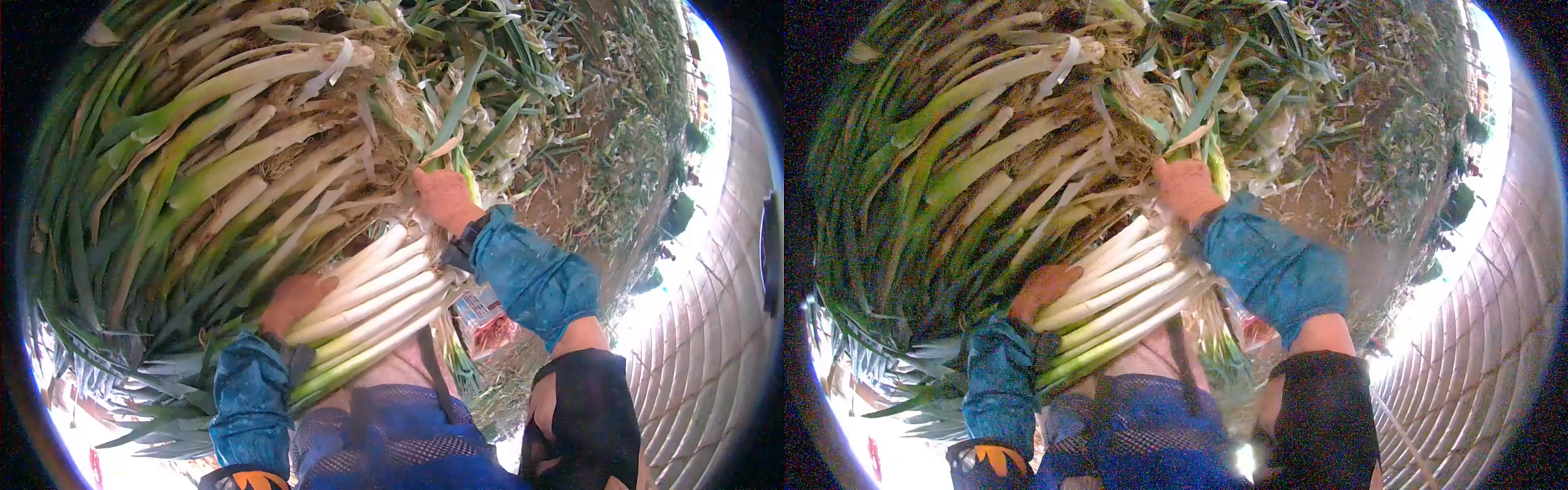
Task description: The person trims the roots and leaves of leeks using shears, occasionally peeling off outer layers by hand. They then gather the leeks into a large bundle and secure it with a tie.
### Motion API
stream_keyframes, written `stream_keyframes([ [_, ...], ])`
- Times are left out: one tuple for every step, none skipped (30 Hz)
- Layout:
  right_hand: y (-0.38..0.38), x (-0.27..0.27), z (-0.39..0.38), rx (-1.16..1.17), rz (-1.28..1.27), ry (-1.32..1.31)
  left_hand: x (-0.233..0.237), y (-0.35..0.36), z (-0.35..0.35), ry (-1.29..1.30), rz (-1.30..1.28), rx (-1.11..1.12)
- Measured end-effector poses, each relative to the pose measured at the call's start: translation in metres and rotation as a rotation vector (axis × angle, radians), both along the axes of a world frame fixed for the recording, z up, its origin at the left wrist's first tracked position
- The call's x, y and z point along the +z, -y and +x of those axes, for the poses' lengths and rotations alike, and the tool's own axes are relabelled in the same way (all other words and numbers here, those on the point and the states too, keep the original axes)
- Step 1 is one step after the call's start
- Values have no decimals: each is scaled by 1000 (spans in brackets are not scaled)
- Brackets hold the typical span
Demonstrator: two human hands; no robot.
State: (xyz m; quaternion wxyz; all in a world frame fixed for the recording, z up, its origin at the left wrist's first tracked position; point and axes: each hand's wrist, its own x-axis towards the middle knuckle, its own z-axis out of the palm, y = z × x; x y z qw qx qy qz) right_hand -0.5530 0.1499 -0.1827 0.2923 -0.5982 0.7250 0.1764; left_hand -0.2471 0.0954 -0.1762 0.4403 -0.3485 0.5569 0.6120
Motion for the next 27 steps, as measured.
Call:
stream_keyframes([
  [1, -2, -6, -20, -35, -13, -1, 0, 1, -23, -11, 34],
  [1, -3, -12, -66, -51, -20, -2, -2, 3, -47, -21, 66],
  [3, -4, -19, -109, -68, -27, -4, -4, 6, -71, -31, 101],
  [4, -4, -26, -149, -85, -33, -8, -7, 10, -116, -50, 114],
  [3, -3, -31, -141, -102, -93, -13, -11, 16, -161, -68, 127],
  [1, 0, -40, -134, -119, -153, -16, -14, 19, -207, -84, 137],
  [-16, -19, -85, 18, -172, -311, -9, -9, 15, -152, -89, 63],
  [-37, -11, -163, -52, -170, -469, -2, -2, 11, -96, -99, -11],
  [-42, 15, -230, -128, -156, -621, 3, -1, 10, -36, -102, -81],
  [-24, 83, -264, -106, -219, -515, 2, -6, 17, -77, -116, -9],
  [-21, 116, -315, -327, -43, -821, 1, -8, 18, -71, -108, 1],
  [-27, 143, -349, -100, 61, -968, 4, -8, 18, -68, -96, 3],
  [-30, 151, -331, -173, 51, -982, 6, -5, 14, -73, -102, 13],
  [-33, 156, -307, -248, 25, -1000, 4, -5, 13, -43, -99, -22],
  [-41, 146, -295, -273, 32, -857, 7, -1, 10, -57, -92, -14],
  [-57, 118, -283, -316, 104, -568, 10, 1, 8, -65, -83, -3],
  [-73, 86, -263, -502, 205, -203, 11, 1, 7, -66, -68, 7],
  [-85, 57, -218, -903, 302, 180, 8, 0, 4, 5, -56, -55],
  [-95, 29, -168, -1142, 365, 448, 4, 0, 4, 3, -67, -62],
  [-73, 24, -106, -1116, 566, 592, 1, -3, 7, 3, -76, -70],
  [-80, -3, -78, -951, 316, 665, -2, -6, 9, 3, -79, -83],
  [-86, -30, -50, -769, 65, 696, -3, -7, 7, -3, -71, -64],
  [-83, -47, -57, -672, 240, 433, -3, -6, 6, -10, -63, -46],
  [-69, -37, -67, -358, 257, 185, -3, -7, 7, -15, -56, -26],
  [-56, -24, -83, -44, 268, -62, -2, -9, 6, 21, -42, -22],
  [-79, -41, -125, 61, 44, -98, -1, -8, 4, 51, -35, -26],
  [-111, -66, -180, -29, -32, -422, -2, -6, 0, 80, -35, -20],
])
